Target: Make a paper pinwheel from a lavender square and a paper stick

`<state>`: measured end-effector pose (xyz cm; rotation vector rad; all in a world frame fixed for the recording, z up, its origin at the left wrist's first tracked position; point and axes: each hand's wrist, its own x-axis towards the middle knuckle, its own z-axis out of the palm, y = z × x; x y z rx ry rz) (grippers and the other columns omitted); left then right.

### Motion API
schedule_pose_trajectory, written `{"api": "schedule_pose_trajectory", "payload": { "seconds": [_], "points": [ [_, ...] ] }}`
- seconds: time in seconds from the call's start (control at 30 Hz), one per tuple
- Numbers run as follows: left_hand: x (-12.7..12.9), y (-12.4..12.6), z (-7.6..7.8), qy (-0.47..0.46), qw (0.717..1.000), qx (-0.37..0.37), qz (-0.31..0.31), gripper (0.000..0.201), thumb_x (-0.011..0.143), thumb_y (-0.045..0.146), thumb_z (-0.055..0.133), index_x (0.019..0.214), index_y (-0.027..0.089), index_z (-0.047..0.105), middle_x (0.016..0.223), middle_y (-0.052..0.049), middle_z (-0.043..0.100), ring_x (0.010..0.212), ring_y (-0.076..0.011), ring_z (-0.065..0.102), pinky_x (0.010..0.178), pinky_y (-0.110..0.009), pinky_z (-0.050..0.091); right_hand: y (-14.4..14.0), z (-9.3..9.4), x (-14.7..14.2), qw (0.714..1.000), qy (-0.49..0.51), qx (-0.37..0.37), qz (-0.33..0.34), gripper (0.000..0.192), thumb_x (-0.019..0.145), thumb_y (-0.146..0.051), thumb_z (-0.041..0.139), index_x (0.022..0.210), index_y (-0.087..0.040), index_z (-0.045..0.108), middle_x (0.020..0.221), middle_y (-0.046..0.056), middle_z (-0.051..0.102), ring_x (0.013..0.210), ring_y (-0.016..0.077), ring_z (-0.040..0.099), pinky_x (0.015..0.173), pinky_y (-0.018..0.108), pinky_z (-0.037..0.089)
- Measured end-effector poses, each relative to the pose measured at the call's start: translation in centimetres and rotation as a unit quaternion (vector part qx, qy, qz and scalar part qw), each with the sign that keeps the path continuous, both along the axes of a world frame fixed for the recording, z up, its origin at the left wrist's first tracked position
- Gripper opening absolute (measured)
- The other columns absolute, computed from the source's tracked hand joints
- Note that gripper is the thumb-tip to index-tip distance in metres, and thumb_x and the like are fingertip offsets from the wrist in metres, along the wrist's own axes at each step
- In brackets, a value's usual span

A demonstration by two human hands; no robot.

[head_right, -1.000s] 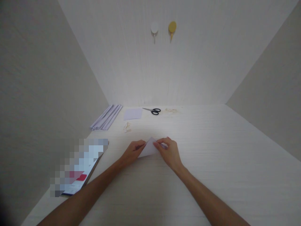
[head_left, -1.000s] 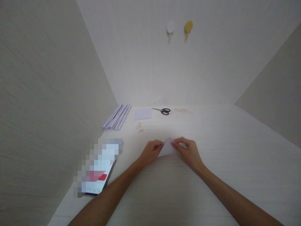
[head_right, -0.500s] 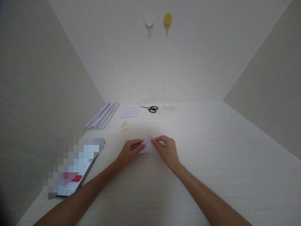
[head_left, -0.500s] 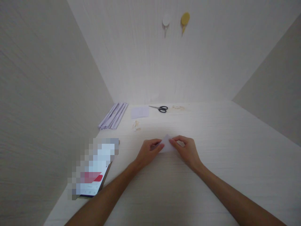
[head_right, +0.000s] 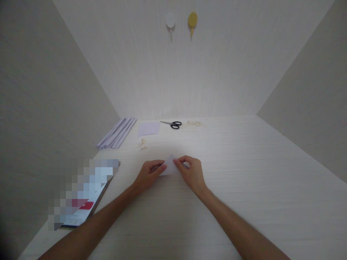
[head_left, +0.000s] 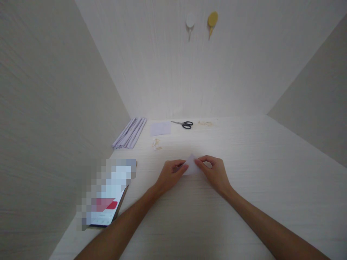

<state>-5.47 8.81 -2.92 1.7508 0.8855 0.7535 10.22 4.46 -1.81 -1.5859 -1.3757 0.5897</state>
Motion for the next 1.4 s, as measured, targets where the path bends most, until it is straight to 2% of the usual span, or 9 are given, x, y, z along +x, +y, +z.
{"api": "schedule_pose_trajectory", "payload": {
  "seconds": [0.43, 0.6, 0.7, 0.8, 0.93, 1.03, 1.13, 1.23, 1.4],
  "points": [
    [0.1, 0.0, 0.0, 0.011, 1.000, 0.021, -0.001, 0.034, 0.077, 0.038, 0.044, 0.085, 0.012, 0.065, 0.070, -0.002, 0.061, 0.065, -0.0121, 0.052, 0.060, -0.021, 0.039, 0.0, 0.1, -0.2, 1.000, 0.003, -0.001, -0.011, 0.021, 0.071, -0.032, 0.054, 0.062, -0.016, 0.064, 0.063, 0.003, 0.066, 0.062, 0.0175, 0.060, 0.061, 0.028, 0.044],
    [0.1, 0.1, -0.1, 0.056, 0.996, 0.068, 0.014, 0.034, 0.079, 0.037, 0.040, 0.068, 0.012, 0.061, 0.057, 0.001, 0.051, 0.055, -0.0088, 0.042, 0.052, -0.020, 0.033, 0.0, 0.1, -0.1, 1.000, 0.001, -0.002, -0.002, 0.021, 0.071, -0.033, 0.054, 0.059, -0.017, 0.061, 0.062, 0.003, 0.065, 0.062, 0.0167, 0.059, 0.062, 0.028, 0.043],
    [0.0, 0.2, -0.1, 0.074, 0.994, 0.075, 0.013, 0.032, 0.078, 0.034, 0.040, 0.062, 0.012, 0.057, 0.053, 0.002, 0.045, 0.051, -0.0076, 0.038, 0.049, -0.019, 0.029, 0.2, 0.0, 0.2, 0.999, 0.027, -0.019, 0.030, 0.014, 0.068, -0.031, 0.057, 0.067, -0.017, 0.057, 0.059, 0.001, 0.061, 0.058, 0.0138, 0.056, 0.057, 0.025, 0.042],
    [-0.2, 0.2, -0.1, 0.094, 0.992, 0.077, -0.022, 0.031, 0.078, 0.033, 0.042, 0.061, 0.012, 0.056, 0.050, 0.003, 0.042, 0.049, -0.0069, 0.035, 0.048, -0.019, 0.026, 0.4, 0.0, 0.7, 0.993, 0.068, -0.039, 0.093, 0.021, 0.065, -0.028, 0.060, 0.082, -0.018, 0.054, 0.053, -0.004, 0.054, 0.048, 0.0094, 0.048, 0.047, 0.021, 0.037],
    [-0.3, 0.1, 0.5, 0.096, 0.991, 0.060, -0.079, 0.030, 0.077, 0.032, 0.043, 0.061, 0.012, 0.057, 0.051, 0.003, 0.043, 0.050, -0.0067, 0.036, 0.049, -0.019, 0.027, 0.3, 0.6, 1.2, 0.982, 0.060, -0.076, 0.160, 0.016, 0.066, -0.031, 0.058, 0.062, -0.016, 0.057, 0.047, -0.004, 0.045, 0.042, 0.0065, 0.037, 0.039, 0.020, 0.027],
    [-0.2, 0.3, 1.3, 0.054, 0.997, 0.004, -0.060, 0.024, 0.073, 0.031, 0.050, 0.062, 0.012, 0.060, 0.055, 0.002, 0.051, 0.054, -0.0075, 0.043, 0.053, -0.020, 0.032, -0.1, 1.3, 1.1, 0.977, 0.117, -0.102, 0.143, 0.019, 0.065, -0.032, 0.060, 0.056, -0.015, 0.055, 0.043, -0.005, 0.045, 0.039, 0.0055, 0.036, 0.036, 0.019, 0.023],
    [0.0, 0.7, 2.0, -0.049, 0.995, -0.080, 0.046, 0.020, 0.063, 0.030, 0.062, 0.067, 0.011, 0.061, 0.062, 0.000, 0.057, 0.059, -0.0084, 0.048, 0.058, -0.021, 0.037, -0.4, 1.5, 0.9, 0.976, 0.185, -0.081, 0.076, 0.020, 0.065, -0.034, 0.060, 0.059, -0.016, 0.055, 0.036, -0.007, 0.040, 0.033, 0.0045, 0.033, 0.033, 0.018, 0.022],
    [0.5, 1.0, 2.4, -0.176, 0.963, -0.167, 0.119, 0.023, 0.059, 0.030, 0.065, 0.072, 0.011, 0.062, 0.069, -0.002, 0.060, 0.065, -0.0091, 0.052, 0.065, -0.023, 0.041, -0.5, 1.2, 0.7, 0.975, 0.219, -0.029, 0.021, 0.020, 0.066, -0.034, 0.061, 0.062, -0.016, 0.055, 0.034, -0.007, 0.041, 0.031, 0.0049, 0.035, 0.032, 0.018, 0.025],
    [2.1, 1.4, 3.3, -0.269, 0.929, -0.218, 0.132, 0.023, 0.060, 0.028, 0.065, 0.075, 0.010, 0.064, 0.074, -0.004, 0.063, 0.069, -0.0098, 0.056, 0.075, -0.028, 0.044, -0.6, 0.8, 0.2, 0.970, 0.240, 0.018, -0.016, 0.020, 0.067, -0.034, 0.062, 0.064, -0.016, 0.054, 0.037, -0.004, 0.050, 0.032, 0.0072, 0.043, 0.034, 0.020, 0.035]
  ]
}}
